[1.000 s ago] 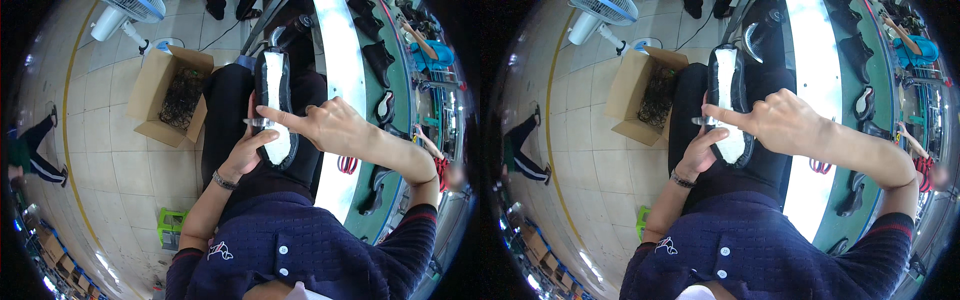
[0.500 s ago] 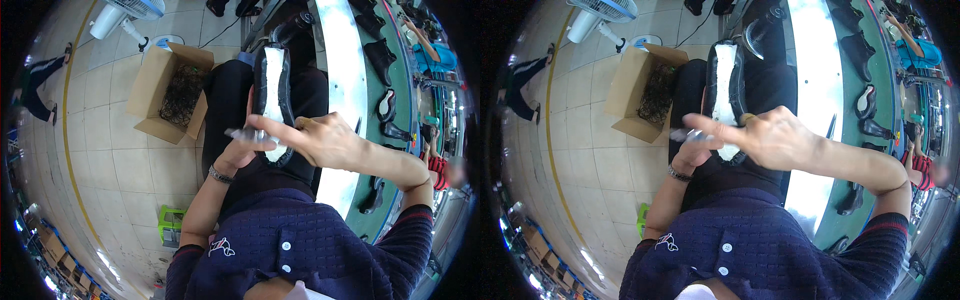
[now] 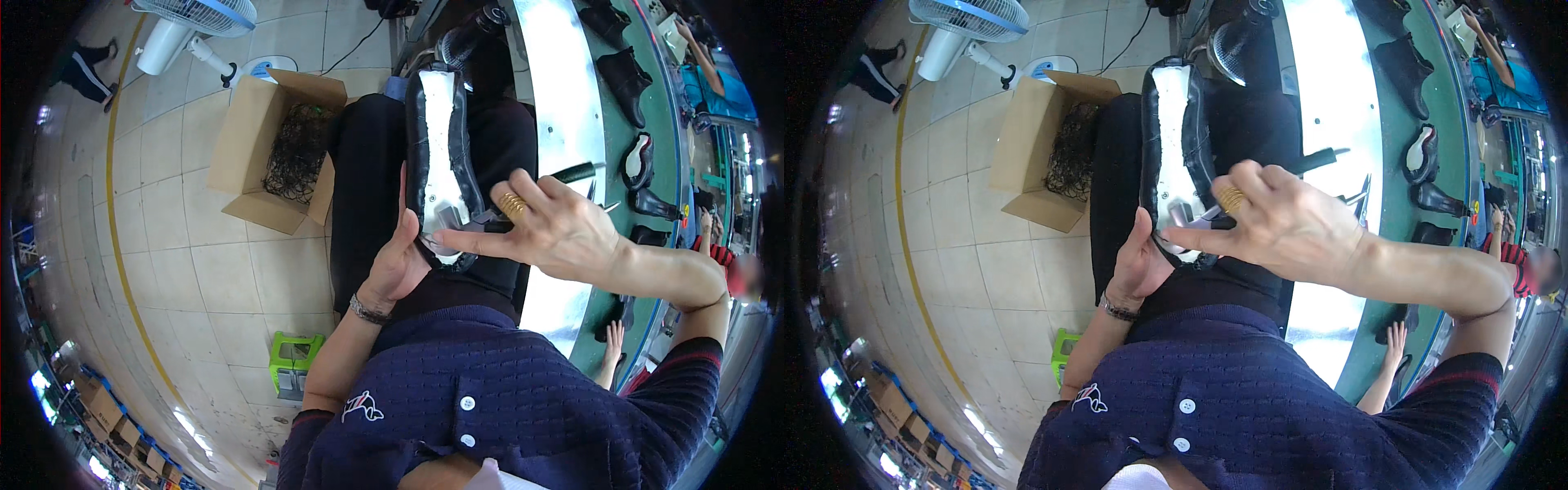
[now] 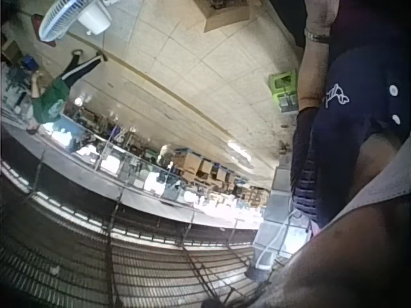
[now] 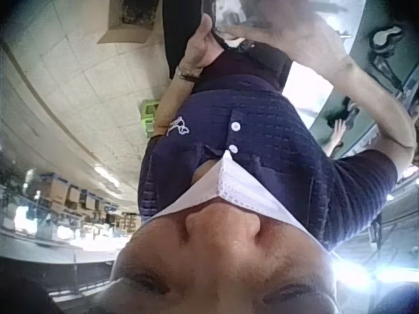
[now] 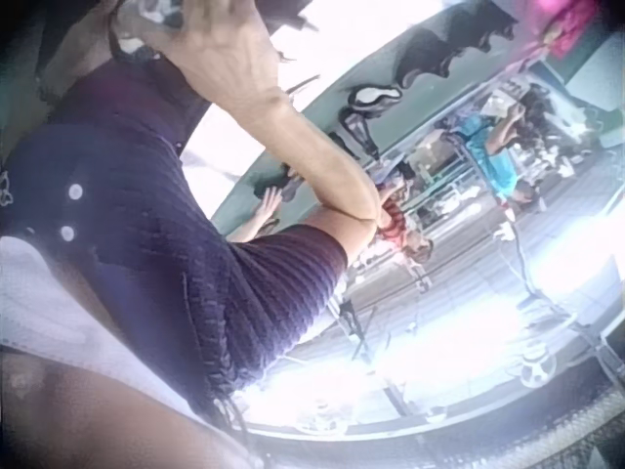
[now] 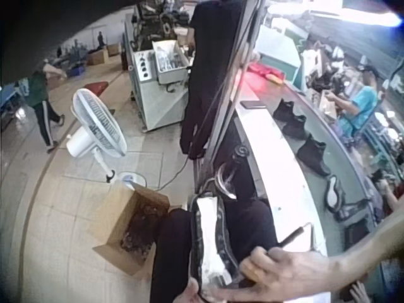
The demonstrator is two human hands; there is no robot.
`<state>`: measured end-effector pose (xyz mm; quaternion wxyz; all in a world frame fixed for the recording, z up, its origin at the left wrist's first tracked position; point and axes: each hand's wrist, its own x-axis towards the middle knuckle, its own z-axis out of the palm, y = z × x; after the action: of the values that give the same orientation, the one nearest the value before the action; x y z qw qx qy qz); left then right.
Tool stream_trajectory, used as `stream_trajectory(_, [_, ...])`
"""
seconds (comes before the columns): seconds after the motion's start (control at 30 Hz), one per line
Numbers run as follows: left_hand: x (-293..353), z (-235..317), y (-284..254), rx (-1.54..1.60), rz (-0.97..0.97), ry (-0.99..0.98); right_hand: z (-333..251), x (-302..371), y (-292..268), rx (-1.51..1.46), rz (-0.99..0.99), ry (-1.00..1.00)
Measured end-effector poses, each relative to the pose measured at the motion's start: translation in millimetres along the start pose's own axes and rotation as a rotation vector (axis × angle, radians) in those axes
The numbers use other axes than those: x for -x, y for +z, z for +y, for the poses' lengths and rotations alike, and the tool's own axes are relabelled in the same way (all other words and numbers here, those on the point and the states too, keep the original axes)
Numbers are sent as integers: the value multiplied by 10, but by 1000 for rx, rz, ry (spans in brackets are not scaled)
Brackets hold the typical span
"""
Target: Assembling shoe components by fitting the upper to the sole using pliers and glue.
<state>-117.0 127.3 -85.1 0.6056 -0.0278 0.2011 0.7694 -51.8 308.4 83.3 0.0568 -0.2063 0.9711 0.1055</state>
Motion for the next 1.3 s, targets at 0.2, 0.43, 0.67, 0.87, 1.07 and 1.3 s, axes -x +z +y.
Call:
stream_trajectory(0.2, [-42,23,216,-221,85,178,52,-18,-184,-452,-531,159])
stream_trajectory(0.43, [40,5,217,-233,47,186,-216,-222,-133,-360,305,-117])
stream_trajectory(0.67, [37,-8,-62,-393,65,-192,-406,-64,-76,-370,-34,-11])
stream_trajectory(0.87, [87,48,-37,-350,24,-147,-175,-53,191,-335,-194,147])
stream_trajectory(1.07, [10,331,216,-726,78,-101,231,-274,152,-782,131,182])
stream_trajectory(1.3, [-604,730,279,-214,171,-198,867,-337,298,-550,-86,459])
